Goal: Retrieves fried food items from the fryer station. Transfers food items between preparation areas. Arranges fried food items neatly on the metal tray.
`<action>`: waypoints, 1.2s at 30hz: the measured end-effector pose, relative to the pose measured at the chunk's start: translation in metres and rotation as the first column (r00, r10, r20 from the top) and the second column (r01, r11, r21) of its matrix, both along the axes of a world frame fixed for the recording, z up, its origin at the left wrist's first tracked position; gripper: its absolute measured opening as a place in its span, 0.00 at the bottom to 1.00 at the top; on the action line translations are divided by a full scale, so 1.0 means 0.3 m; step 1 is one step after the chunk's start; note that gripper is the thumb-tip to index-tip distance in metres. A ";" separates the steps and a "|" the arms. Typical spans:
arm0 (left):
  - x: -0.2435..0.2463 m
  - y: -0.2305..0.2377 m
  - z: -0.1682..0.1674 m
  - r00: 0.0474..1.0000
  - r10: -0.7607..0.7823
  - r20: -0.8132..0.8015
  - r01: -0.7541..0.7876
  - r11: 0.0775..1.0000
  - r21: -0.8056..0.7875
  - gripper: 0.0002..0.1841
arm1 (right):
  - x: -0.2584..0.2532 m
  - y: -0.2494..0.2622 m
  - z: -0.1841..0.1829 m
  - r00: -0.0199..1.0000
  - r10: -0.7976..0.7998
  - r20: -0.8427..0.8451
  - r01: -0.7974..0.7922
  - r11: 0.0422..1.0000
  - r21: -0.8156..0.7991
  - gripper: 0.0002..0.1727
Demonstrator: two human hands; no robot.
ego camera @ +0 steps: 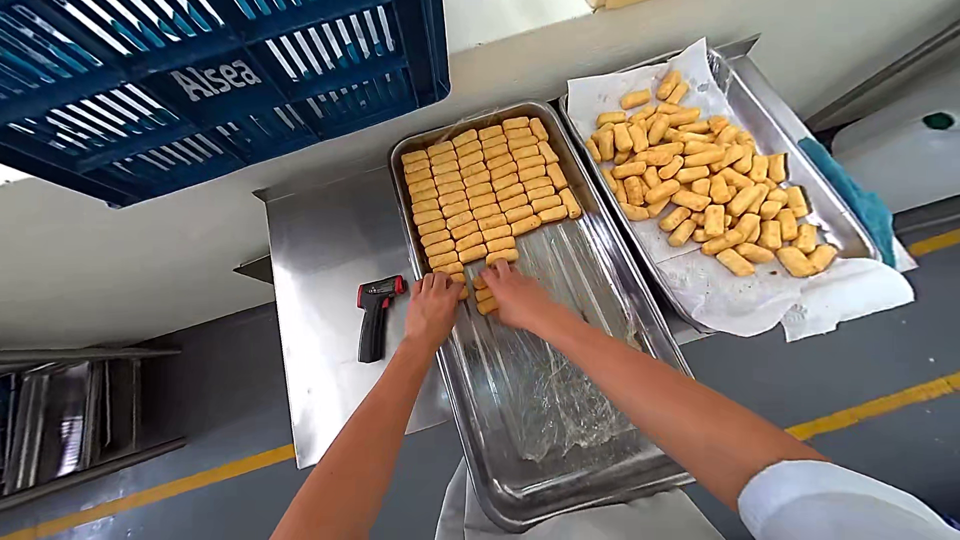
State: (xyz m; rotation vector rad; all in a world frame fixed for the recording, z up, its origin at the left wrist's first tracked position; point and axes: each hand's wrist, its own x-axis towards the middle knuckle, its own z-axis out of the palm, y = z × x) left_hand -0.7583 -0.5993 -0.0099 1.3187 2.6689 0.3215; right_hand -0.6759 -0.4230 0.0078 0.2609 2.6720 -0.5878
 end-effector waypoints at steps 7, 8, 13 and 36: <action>0.062 0.040 0.025 0.988 -0.017 0.152 -0.002 0.992 0.126 0.31 | 0.085 0.063 -0.048 0.975 -0.136 -0.174 0.097 0.971 -0.217 0.48; 0.070 0.052 0.025 0.988 -0.029 0.154 0.010 0.993 0.121 0.35 | 0.087 0.083 -0.036 0.959 -0.177 -0.222 0.131 0.969 -0.209 0.43; 0.095 0.133 0.017 0.986 -0.026 0.165 0.039 0.996 -0.075 0.49 | 0.008 0.165 -0.060 0.925 -0.177 -0.337 0.170 0.984 -0.051 0.24; 0.035 0.191 -0.039 0.998 0.021 0.052 -0.021 1.000 -0.003 0.31 | -0.013 0.214 -0.157 0.824 -0.350 -0.446 0.270 0.934 -0.235 0.11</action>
